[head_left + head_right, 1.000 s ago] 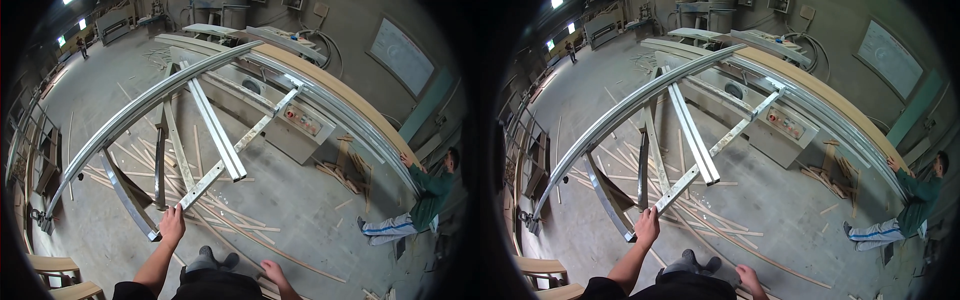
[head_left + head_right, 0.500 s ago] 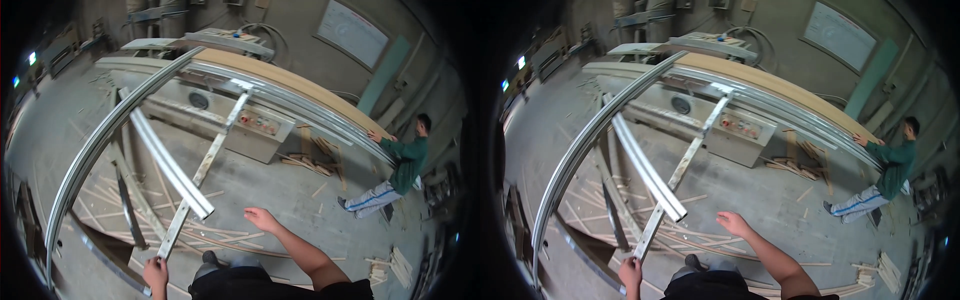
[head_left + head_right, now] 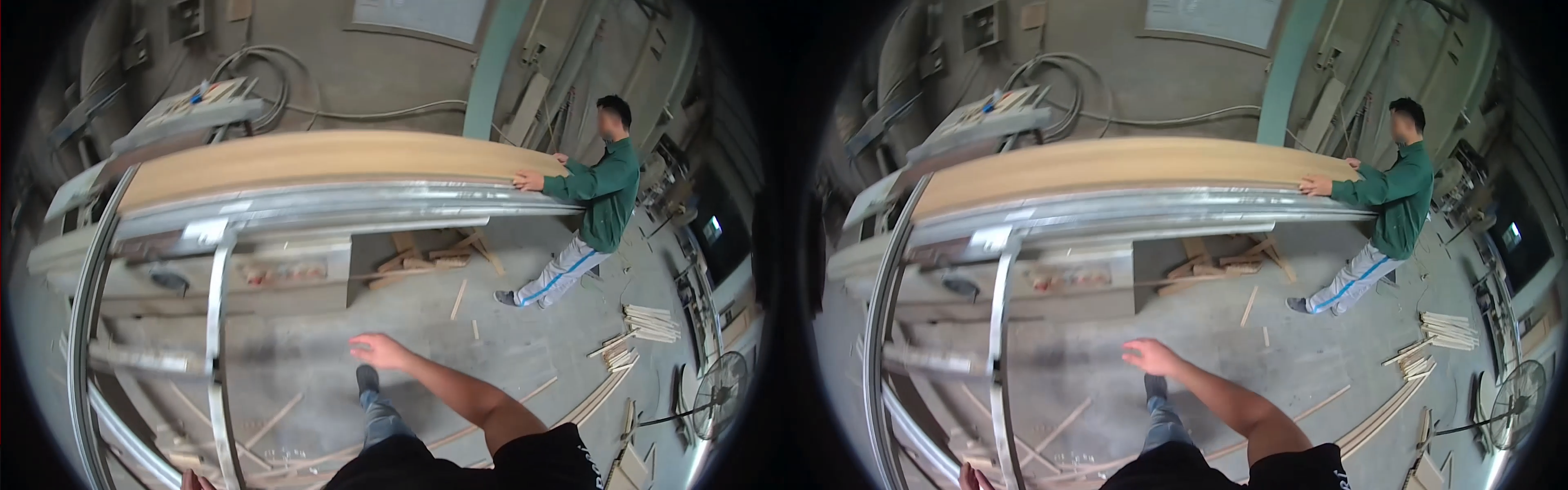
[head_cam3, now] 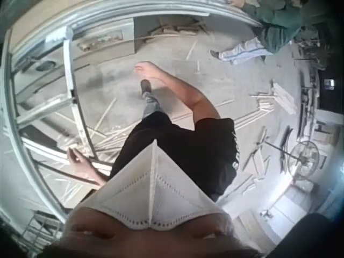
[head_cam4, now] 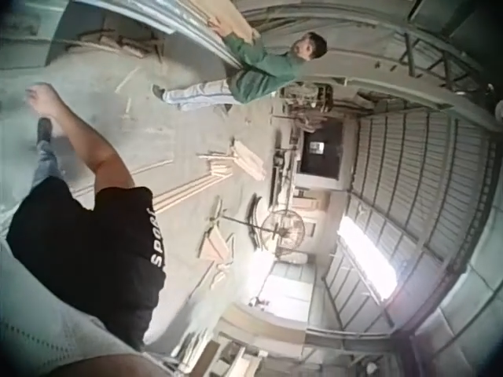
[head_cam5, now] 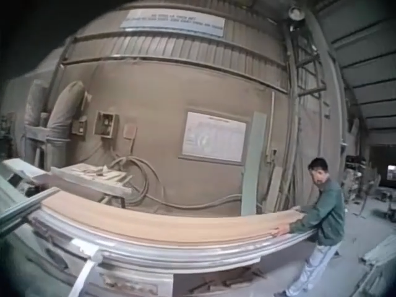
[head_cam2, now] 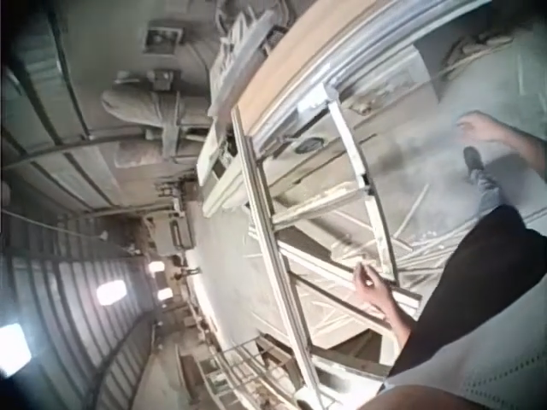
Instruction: Cutting and moving long wooden planks using a sliding table saw in a furniture factory.
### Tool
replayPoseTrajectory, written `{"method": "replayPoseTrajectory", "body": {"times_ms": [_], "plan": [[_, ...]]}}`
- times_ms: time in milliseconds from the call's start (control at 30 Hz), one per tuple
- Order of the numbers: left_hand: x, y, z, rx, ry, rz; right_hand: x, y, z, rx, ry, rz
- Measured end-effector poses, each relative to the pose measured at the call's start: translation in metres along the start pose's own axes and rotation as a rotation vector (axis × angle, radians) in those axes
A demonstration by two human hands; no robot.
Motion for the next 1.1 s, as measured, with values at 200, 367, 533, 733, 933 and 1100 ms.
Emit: {"method": "replayPoseTrajectory", "body": {"times_ms": [200,367,533,733,933,1100], "plan": [[0.305,-0.232,-0.130,-0.145,0.387,0.023,-0.206,-0.364,0.036,-0.264,0.114,0.076],[0.405,-0.514,-0.127,-0.270,0.443,0.161,-0.227,-0.566,0.162,-0.296,0.156,-0.045],[0.483,-0.820,-0.074,-0.339,0.435,0.083,-0.239,-0.773,0.311,-0.482,0.379,-0.239],[0.609,-1.071,-0.001,-0.468,0.121,-0.016,-0.214,-0.948,0.357,-0.474,0.717,-0.099],[0.731,-1.390,0.024,-0.686,-0.103,-0.227,-0.220,-1.232,0.402,-0.609,0.791,0.120],[0.824,-1.452,0.032,-0.712,-0.131,-0.268,-0.227,-1.320,0.364,-0.619,0.848,0.157]]}}
Point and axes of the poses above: each hand's wrist, its own y-axis away from the middle knuckle, its own x-axis out of the palm, z = x × y, the point moved 7 cm from there along -y, towards the middle knuckle, and after that the axes turned 5 degrees about x, right-handed, at the moved point
